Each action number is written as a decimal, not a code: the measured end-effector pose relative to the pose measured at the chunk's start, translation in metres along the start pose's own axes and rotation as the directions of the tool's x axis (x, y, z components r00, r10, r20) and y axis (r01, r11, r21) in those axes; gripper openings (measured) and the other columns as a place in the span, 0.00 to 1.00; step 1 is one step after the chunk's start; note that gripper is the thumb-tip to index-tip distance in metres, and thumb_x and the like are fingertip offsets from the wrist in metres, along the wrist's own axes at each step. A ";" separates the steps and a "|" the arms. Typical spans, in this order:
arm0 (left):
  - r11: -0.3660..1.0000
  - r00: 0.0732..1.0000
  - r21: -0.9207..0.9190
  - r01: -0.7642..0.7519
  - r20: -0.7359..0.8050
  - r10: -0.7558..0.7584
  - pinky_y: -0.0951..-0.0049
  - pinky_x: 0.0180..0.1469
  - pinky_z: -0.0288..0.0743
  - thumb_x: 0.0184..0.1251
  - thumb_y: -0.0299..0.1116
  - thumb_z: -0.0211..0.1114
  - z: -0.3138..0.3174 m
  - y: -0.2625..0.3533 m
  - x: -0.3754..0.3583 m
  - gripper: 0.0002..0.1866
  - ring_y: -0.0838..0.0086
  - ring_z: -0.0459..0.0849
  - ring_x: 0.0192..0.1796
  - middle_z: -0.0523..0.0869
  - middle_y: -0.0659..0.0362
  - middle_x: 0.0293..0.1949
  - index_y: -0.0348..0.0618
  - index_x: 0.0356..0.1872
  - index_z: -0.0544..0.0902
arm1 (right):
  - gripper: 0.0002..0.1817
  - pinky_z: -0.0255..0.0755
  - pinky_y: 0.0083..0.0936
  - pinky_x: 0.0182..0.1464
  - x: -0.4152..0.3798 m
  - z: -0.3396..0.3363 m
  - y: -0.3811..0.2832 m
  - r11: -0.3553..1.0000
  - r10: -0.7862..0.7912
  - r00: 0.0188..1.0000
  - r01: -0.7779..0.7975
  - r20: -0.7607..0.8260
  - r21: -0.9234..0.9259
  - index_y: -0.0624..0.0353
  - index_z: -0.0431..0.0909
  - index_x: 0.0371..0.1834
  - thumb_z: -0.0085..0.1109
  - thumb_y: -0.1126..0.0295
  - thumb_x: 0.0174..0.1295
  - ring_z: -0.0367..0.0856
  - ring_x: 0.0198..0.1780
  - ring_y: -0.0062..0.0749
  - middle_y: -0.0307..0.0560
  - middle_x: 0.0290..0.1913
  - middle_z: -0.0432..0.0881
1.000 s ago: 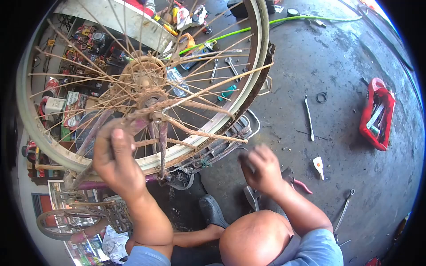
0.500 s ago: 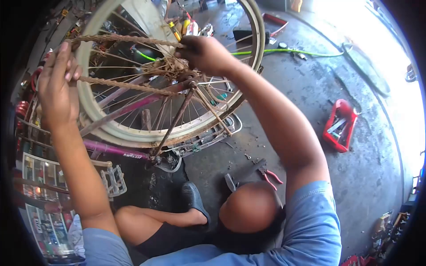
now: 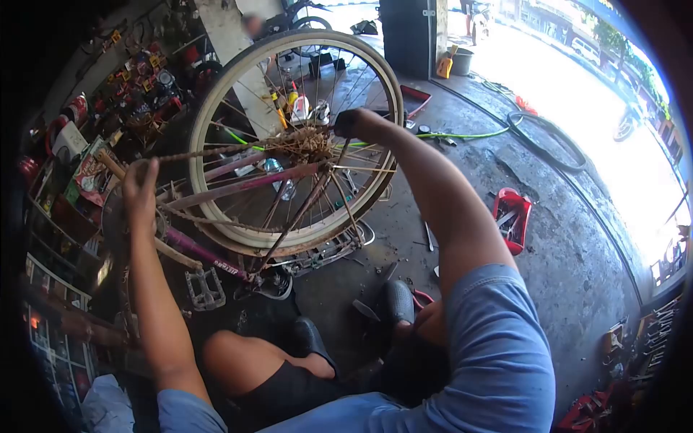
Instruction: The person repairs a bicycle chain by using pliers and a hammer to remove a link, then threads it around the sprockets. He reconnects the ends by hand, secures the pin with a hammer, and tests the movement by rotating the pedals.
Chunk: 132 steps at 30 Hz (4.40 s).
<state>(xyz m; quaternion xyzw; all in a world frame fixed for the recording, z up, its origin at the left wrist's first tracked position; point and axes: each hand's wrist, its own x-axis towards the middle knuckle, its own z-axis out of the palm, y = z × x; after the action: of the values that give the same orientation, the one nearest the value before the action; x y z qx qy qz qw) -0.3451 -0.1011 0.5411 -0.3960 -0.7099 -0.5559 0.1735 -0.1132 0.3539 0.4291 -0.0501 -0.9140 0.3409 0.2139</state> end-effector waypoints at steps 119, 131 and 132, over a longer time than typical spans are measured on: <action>0.583 0.601 -0.248 0.774 -0.006 -0.800 0.65 0.64 0.77 0.82 0.48 0.60 -0.081 -0.139 -0.194 0.26 0.66 0.84 0.60 0.85 0.56 0.61 0.37 0.67 0.79 | 0.23 0.80 0.40 0.59 -0.011 0.059 0.022 0.966 -0.252 0.956 0.258 -0.151 0.016 0.59 0.81 0.58 0.68 0.82 0.57 0.86 0.56 0.53 0.56 0.52 0.85; 0.527 0.621 -0.364 0.768 0.224 -0.751 0.63 0.55 0.84 0.80 0.40 0.63 -0.037 -0.088 -0.178 0.16 0.68 0.88 0.52 0.88 0.57 0.53 0.44 0.61 0.80 | 0.10 0.81 0.40 0.47 -0.013 0.064 -0.013 0.938 -0.344 0.910 0.343 -0.232 -0.049 0.62 0.82 0.47 0.63 0.82 0.63 0.88 0.44 0.50 0.52 0.42 0.85; 0.491 0.607 -0.395 0.776 0.257 -0.752 0.62 0.57 0.83 0.80 0.37 0.63 -0.039 -0.087 -0.179 0.15 0.67 0.88 0.54 0.88 0.57 0.54 0.45 0.61 0.80 | 0.10 0.81 0.39 0.47 -0.014 0.063 -0.015 0.943 -0.330 0.919 0.329 -0.217 -0.045 0.62 0.82 0.47 0.63 0.82 0.63 0.88 0.44 0.51 0.53 0.41 0.85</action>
<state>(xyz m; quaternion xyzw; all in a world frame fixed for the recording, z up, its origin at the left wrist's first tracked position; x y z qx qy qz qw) -0.3059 -0.2098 0.3742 -0.0833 -0.6580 -0.7184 -0.2099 -0.1268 0.3018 0.3913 0.0660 -0.8811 0.2889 0.3686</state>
